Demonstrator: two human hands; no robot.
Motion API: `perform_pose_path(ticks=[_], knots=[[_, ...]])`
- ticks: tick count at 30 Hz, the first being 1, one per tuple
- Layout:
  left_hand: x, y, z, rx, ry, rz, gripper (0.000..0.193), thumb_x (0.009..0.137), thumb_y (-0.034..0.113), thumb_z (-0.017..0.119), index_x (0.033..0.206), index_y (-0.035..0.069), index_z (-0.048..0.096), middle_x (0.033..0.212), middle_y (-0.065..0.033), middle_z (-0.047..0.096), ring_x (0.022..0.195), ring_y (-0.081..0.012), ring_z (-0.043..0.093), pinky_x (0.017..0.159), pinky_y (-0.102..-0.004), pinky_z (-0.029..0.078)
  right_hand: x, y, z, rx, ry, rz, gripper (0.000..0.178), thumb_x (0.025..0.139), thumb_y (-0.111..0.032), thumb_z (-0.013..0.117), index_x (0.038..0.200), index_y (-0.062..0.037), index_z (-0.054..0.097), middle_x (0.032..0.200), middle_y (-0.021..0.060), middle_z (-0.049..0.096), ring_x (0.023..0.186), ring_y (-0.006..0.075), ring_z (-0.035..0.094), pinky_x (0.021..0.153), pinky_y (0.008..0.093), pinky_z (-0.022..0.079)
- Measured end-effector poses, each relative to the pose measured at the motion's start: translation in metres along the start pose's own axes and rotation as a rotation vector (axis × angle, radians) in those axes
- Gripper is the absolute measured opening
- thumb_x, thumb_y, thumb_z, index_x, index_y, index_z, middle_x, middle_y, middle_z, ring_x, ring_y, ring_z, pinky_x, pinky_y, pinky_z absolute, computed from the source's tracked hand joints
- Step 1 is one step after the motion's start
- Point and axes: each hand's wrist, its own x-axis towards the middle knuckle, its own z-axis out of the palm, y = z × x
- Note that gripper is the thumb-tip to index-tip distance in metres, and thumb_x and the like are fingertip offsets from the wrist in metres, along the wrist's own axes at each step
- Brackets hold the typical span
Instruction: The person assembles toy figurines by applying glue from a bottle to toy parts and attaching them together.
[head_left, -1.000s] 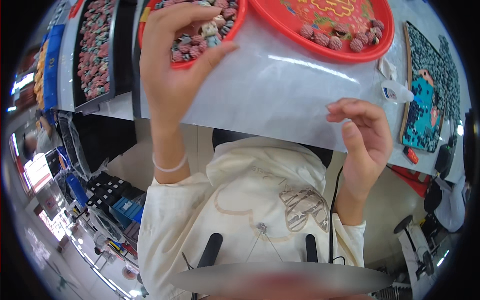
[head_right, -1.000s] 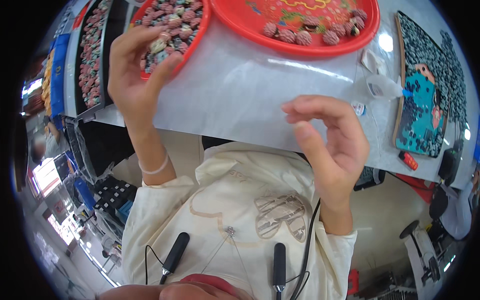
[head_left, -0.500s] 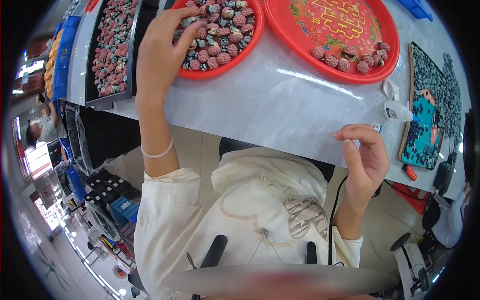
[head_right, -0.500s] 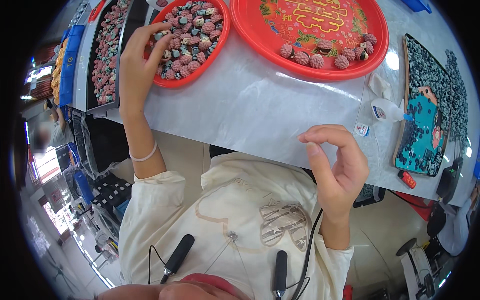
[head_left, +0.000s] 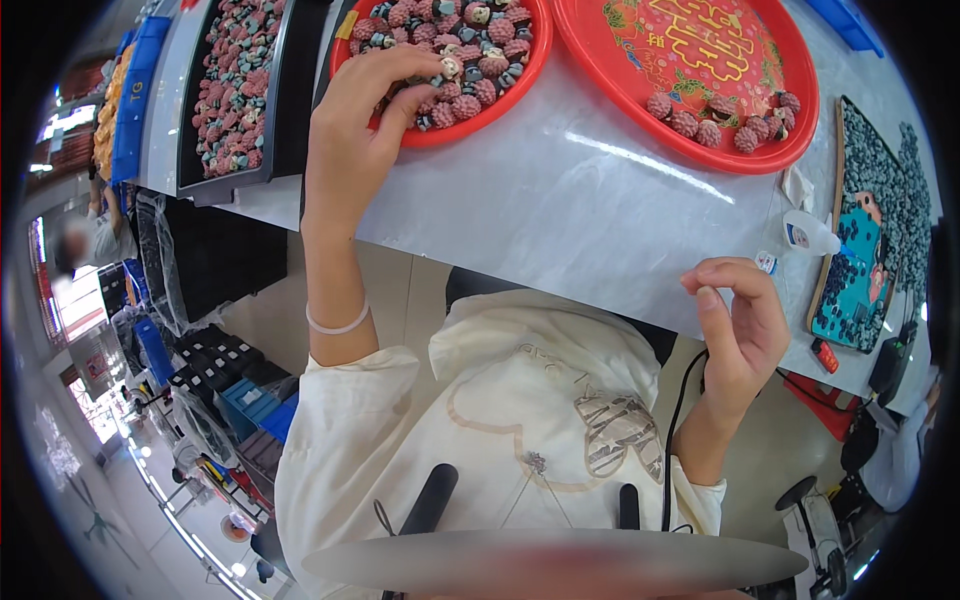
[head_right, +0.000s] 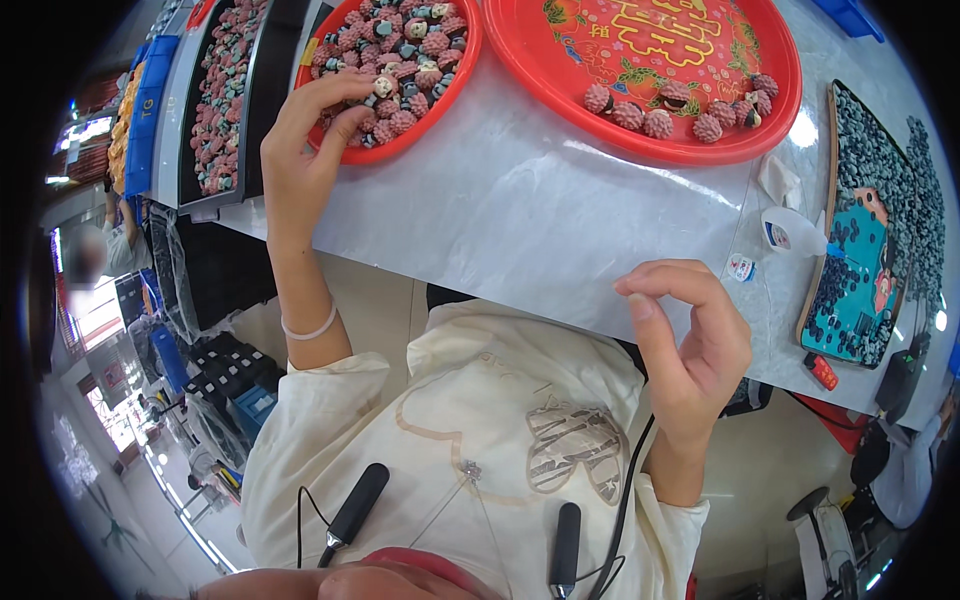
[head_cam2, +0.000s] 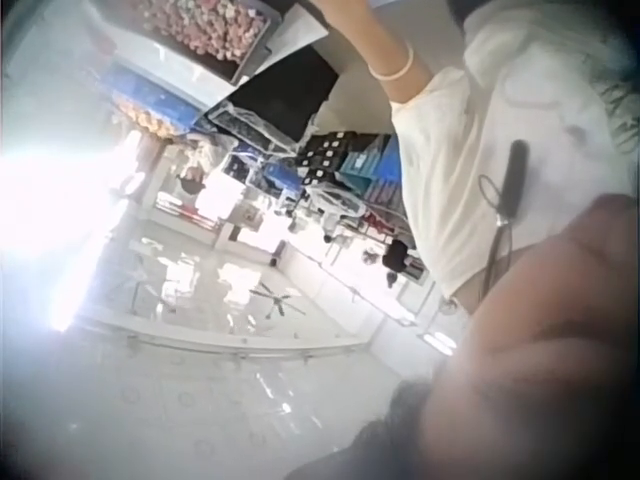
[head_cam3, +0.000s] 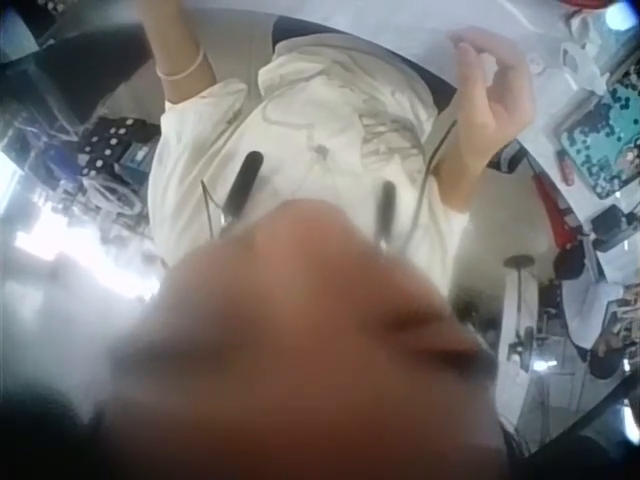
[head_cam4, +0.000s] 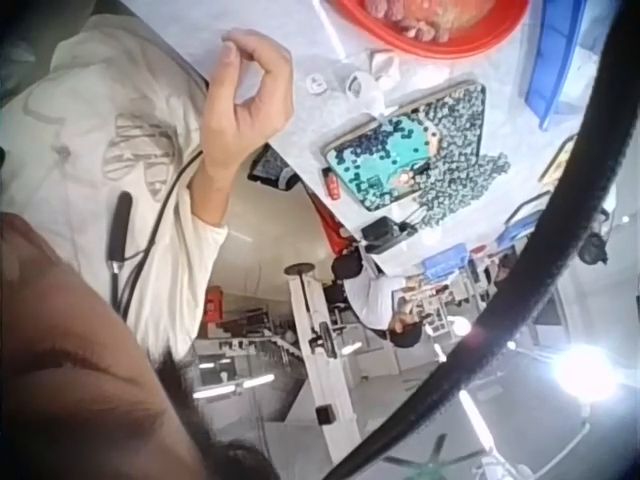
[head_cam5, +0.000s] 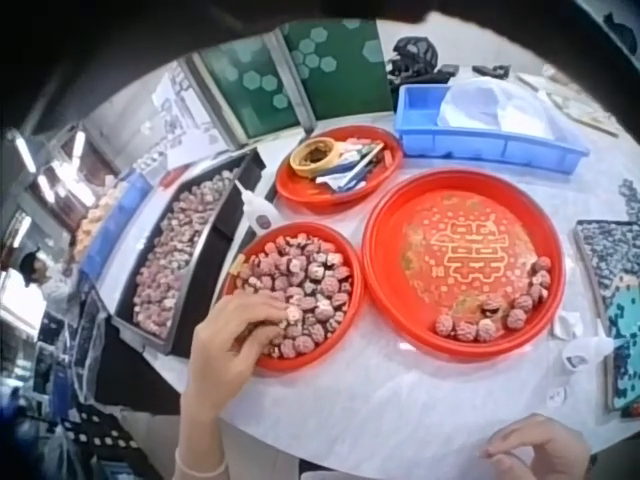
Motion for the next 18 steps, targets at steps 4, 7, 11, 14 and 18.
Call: perform_pose_path(ticks=[4, 7, 11, 14, 18], knots=[[0.0, 0.002, 0.001, -0.007, 0.011, -0.017, 0.017, 0.071, 0.002, 0.06, 0.087, 0.004, 0.059, 0.09, -0.0062, 0.06, 0.084, -0.0229, 0.055, 0.074, -0.0295, 0.043, 0.001, -0.002, 0.002, -0.023, -0.02, -0.025, 0.014, 0.069, 0.011, 0.051, 0.081, 0.0043, 0.055, 0.077, 0.0117, 0.059, 0.072, 0.016, 0.055, 0.068, 0.024, 0.042], [0.001, 0.008, -0.003, 0.134, 0.009, 0.026, 0.019, 0.071, 0.001, 0.06, 0.089, 0.004, 0.059, 0.09, -0.0057, 0.059, 0.082, -0.0229, 0.054, 0.073, -0.0292, 0.043, 0.002, 0.0, 0.002, -0.077, -0.049, -0.07, 0.015, 0.068, 0.012, 0.052, 0.08, 0.0041, 0.055, 0.076, 0.0117, 0.059, 0.069, 0.0157, 0.055, 0.065, 0.0237, 0.042], [-0.001, 0.022, -0.014, 0.265, -0.04, -0.223, 0.02, 0.071, 0.002, 0.06, 0.091, 0.005, 0.058, 0.089, -0.0058, 0.057, 0.081, -0.023, 0.053, 0.072, -0.0294, 0.043, 0.001, 0.001, -0.001, -0.114, -0.068, -0.07, 0.015, 0.067, 0.012, 0.052, 0.078, 0.0039, 0.056, 0.076, 0.0117, 0.059, 0.067, 0.0156, 0.055, 0.062, 0.0231, 0.042], [0.001, 0.02, -0.011, 0.002, -0.103, -0.402, 0.021, 0.072, 0.003, 0.059, 0.093, 0.006, 0.058, 0.09, -0.0063, 0.056, 0.081, -0.0233, 0.052, 0.071, -0.0302, 0.043, 0.001, 0.002, -0.001, -0.114, -0.062, -0.067, 0.015, 0.067, 0.013, 0.053, 0.078, 0.004, 0.056, 0.076, 0.0116, 0.059, 0.067, 0.0156, 0.055, 0.062, 0.0231, 0.042], [0.011, -0.004, -0.003, 0.168, -0.03, -0.06, 0.024, 0.073, 0.007, 0.059, 0.097, 0.007, 0.057, 0.093, -0.0071, 0.055, 0.082, -0.0228, 0.052, 0.072, -0.031, 0.043, 0.002, 0.0, 0.002, -0.104, -0.08, -0.097, 0.016, 0.066, 0.013, 0.052, 0.078, 0.0039, 0.056, 0.075, 0.0118, 0.059, 0.066, 0.0162, 0.055, 0.061, 0.0235, 0.043]])
